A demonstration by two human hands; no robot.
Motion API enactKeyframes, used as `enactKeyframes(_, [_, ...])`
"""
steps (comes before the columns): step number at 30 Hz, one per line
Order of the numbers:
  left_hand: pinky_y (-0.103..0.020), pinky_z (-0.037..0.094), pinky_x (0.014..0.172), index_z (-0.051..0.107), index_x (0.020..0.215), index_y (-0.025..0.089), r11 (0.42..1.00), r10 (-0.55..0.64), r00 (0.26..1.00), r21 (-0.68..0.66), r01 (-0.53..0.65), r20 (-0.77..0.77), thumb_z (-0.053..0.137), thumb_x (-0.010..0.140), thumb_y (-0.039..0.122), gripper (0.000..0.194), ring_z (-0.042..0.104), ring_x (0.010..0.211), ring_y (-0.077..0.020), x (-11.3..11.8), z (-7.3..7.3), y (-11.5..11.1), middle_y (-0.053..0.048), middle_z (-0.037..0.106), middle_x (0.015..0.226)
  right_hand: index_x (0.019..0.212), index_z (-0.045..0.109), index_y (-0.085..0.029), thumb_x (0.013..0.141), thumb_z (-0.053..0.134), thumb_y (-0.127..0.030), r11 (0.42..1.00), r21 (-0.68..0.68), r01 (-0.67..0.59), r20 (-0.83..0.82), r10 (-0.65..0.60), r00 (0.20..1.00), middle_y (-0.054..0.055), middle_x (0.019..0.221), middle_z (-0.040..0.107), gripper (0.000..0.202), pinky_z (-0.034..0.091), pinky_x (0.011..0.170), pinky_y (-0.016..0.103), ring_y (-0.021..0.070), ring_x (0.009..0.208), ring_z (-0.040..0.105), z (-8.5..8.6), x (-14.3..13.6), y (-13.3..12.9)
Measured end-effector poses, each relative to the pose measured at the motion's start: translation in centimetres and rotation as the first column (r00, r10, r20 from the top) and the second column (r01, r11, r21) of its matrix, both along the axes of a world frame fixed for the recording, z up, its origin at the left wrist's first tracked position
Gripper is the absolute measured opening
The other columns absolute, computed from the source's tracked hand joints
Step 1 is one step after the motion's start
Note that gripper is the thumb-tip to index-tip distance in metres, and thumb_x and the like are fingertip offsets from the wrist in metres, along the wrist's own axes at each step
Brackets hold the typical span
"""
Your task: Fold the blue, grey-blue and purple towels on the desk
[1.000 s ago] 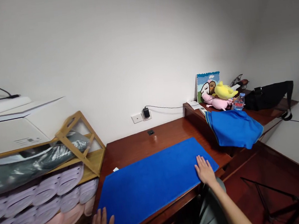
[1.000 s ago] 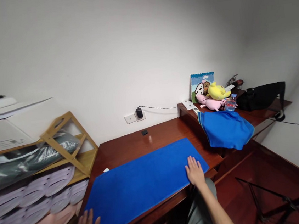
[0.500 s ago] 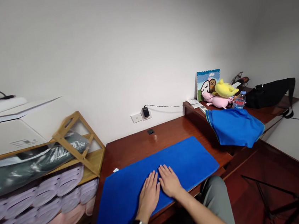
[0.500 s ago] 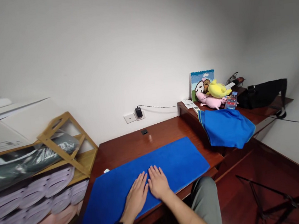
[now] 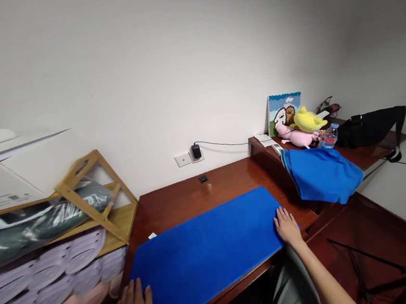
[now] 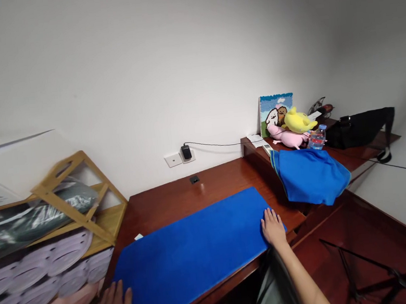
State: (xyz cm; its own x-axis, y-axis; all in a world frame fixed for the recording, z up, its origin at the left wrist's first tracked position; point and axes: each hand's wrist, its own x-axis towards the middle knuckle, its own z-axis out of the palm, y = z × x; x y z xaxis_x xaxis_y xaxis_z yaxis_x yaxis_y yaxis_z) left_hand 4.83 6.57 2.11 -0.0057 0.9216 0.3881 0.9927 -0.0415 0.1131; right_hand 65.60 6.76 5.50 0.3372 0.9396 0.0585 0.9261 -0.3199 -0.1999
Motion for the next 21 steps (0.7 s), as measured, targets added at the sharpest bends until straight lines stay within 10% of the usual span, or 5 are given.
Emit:
enactKeyframes(3, [-0.057,0.045,0.119,0.067,0.141,0.011,0.998,-0.052,0.998,0.041,0.05,0.039,0.031,0.097,0.041,0.064,0.062,0.137,-0.0364,2.7,1.9,3.3,-0.018,0.075,0.135,0.155,0.054,-0.005,0.107,0.027,-0.028,0.983,0.123,-0.135,-0.081,0.146,0.986,0.018,0.163,0.048,0.06,0.028,0.13,0.048,0.0302,0.155,0.04,0.9,-5.3,2.2])
enactKeyframes(6, [-0.047,0.042,0.124,0.065,0.144,0.012,0.98,-0.197,0.98,0.029,0.196,0.036,0.029,0.103,0.046,0.064,0.057,0.143,-0.0301,10.1,3.5,7.3,-0.015,0.066,0.15,0.16,0.049,-0.013,0.109,0.032,-0.032,0.901,0.229,-0.37,-0.161,0.409,0.898,0.012,0.165,0.046,0.057,0.028,0.131,0.047,0.0272,0.157,0.038,1.7,-14.7,5.7])
enactKeyframes(11, [-0.05,0.038,0.125,0.058,0.153,0.019,0.908,-0.398,0.917,-0.139,0.396,0.01,0.031,0.104,0.042,0.06,0.05,0.151,-0.0282,18.6,3.1,11.9,-0.011,0.056,0.161,0.166,0.038,-0.018,0.111,0.033,-0.042,0.793,0.168,-0.586,-0.225,0.609,0.76,0.009,0.171,0.035,0.061,0.02,0.133,0.045,0.0227,0.161,0.028,1.2,-24.1,10.8])
enactKeyframes(14, [-0.053,0.036,0.126,0.05,0.158,0.019,0.944,-0.266,0.964,-0.207,0.257,-0.015,0.032,0.102,0.048,0.065,0.044,0.154,-0.0294,14.4,1.1,12.9,-0.011,0.05,0.165,0.168,0.034,-0.019,0.111,0.03,-0.047,0.853,0.079,-0.515,-0.208,0.52,0.829,0.008,0.173,0.032,0.063,0.014,0.134,0.047,0.0231,0.163,0.023,0.3,-20.2,12.4])
enactKeyframes(21, [-0.059,0.045,0.114,0.073,0.133,0.018,0.983,-0.128,0.978,-0.15,0.103,-0.167,0.035,0.092,0.039,0.059,0.051,0.147,-0.0385,-3.0,-0.6,12.7,-0.017,0.068,0.147,0.171,0.023,-0.018,0.11,0.021,-0.047,0.987,-0.121,-0.104,-0.046,0.099,0.994,0.004,0.176,0.021,0.067,0.007,0.133,0.044,0.0219,0.165,0.014,-1.0,-1.6,13.5])
